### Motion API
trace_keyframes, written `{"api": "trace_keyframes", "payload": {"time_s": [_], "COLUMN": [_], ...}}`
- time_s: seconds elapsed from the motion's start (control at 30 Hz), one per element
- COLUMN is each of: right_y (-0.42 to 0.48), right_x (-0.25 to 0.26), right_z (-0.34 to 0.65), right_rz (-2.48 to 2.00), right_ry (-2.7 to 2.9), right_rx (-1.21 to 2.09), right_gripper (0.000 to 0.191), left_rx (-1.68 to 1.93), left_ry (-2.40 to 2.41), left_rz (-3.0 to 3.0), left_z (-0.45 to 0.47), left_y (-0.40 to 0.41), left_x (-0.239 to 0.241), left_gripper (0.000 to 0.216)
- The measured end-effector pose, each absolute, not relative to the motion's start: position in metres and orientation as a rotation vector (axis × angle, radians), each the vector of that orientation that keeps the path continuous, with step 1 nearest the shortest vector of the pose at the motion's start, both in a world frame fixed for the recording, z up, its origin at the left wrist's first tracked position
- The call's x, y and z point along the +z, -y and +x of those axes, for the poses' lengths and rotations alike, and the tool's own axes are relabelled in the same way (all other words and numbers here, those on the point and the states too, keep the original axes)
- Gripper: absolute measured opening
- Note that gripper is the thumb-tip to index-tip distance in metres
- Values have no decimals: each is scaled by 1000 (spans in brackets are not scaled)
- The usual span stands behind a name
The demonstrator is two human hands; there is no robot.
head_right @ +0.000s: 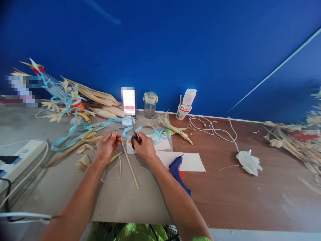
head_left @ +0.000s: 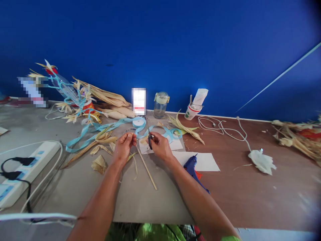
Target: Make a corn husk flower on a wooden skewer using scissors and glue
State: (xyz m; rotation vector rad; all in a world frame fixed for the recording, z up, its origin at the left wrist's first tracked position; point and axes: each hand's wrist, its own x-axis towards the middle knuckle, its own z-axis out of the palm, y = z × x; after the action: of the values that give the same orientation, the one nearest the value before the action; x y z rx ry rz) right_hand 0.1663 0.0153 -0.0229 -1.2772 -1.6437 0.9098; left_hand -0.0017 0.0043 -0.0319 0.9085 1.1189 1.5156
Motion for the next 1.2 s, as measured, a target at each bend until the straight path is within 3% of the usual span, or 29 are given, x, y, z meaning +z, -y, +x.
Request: {"api": "trace_keyframes", "payload": {"time_s": [0.23, 0.73, 1.2], "right_y": [-23, -25, -24], "right_x": [-22, -17, -10], "right_z": [168, 178, 184], "right_rz": [-1192, -1303, -1618], "right_ry": [1279, 1275, 1606], "right_rx": [1030, 808, 628], "right_gripper": [41, 46, 25], "left_rx": [1514, 1565, 1458], "left_ry": [-1125, -1598, -1538], "left_rz": [880, 1090, 1318], "left_z": [0, -7, -1], "left_y": [-4, -12, -5], "left_x": [-29, -40, -32], "left_gripper": [29, 17, 7]}}
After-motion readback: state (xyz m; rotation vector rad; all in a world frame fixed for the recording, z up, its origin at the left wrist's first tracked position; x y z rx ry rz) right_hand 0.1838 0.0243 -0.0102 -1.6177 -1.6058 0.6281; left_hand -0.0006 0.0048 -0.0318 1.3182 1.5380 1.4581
